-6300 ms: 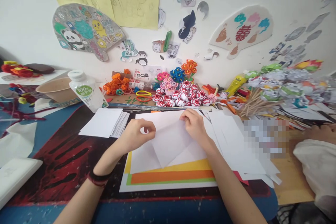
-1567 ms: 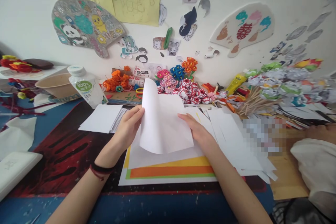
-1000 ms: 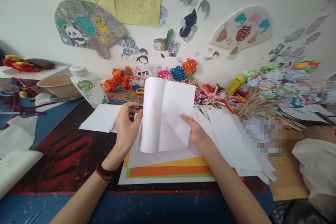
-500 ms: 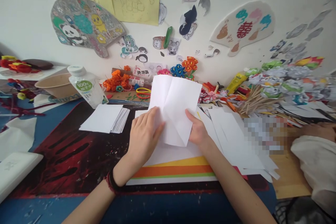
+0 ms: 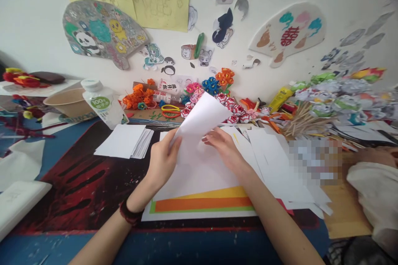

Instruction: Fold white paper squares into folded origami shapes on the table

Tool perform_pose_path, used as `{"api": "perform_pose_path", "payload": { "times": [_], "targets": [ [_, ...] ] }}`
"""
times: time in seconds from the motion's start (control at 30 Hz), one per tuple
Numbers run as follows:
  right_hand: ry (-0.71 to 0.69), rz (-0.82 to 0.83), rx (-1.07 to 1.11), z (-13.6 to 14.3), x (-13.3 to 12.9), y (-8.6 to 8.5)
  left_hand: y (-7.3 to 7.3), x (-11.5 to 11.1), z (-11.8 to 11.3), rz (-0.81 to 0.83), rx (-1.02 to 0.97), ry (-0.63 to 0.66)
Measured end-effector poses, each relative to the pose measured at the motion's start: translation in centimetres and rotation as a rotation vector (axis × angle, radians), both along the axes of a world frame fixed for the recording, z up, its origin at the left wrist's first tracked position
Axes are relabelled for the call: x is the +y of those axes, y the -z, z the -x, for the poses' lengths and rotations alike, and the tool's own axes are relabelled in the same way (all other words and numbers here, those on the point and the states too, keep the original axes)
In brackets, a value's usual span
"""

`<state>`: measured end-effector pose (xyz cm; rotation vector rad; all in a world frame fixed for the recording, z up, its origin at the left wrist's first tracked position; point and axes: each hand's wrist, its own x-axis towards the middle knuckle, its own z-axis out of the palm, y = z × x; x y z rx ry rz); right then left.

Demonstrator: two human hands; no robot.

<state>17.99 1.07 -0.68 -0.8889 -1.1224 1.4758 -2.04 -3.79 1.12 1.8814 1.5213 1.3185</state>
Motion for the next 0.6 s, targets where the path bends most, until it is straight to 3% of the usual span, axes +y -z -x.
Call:
{"api": "perform_pose_path", "payload": {
  "times": [0.1, 0.2, 0.3, 0.47, 0.6],
  "targets": [
    [0.048, 0.047, -0.125, -1.0, 0.3, 0.4, 0.0, 0.5, 0.7, -0.221, 0.239, -0.050],
    [-0.207, 0.076, -0.090, -1.1, -0.3, 0.6, 0.7, 0.9, 0.9, -0.380, 0.420, 0.010],
    [-0.452, 0.133, 0.062, -0.2, -1.1, 0.7, 1.7, 1.2, 0.9, -0.414, 0.499, 0.044],
    [-0.320, 0.168, 0.280, 1.3, -1.2, 0.4, 2.2, 1.0, 1.1, -0.424, 0.508, 0.055],
    [-0.440, 0.111, 0.253, 1.8, -1.7, -0.3, 2.1, 0.8, 0.9, -0.441, 0.678, 0.103]
  ]
}}
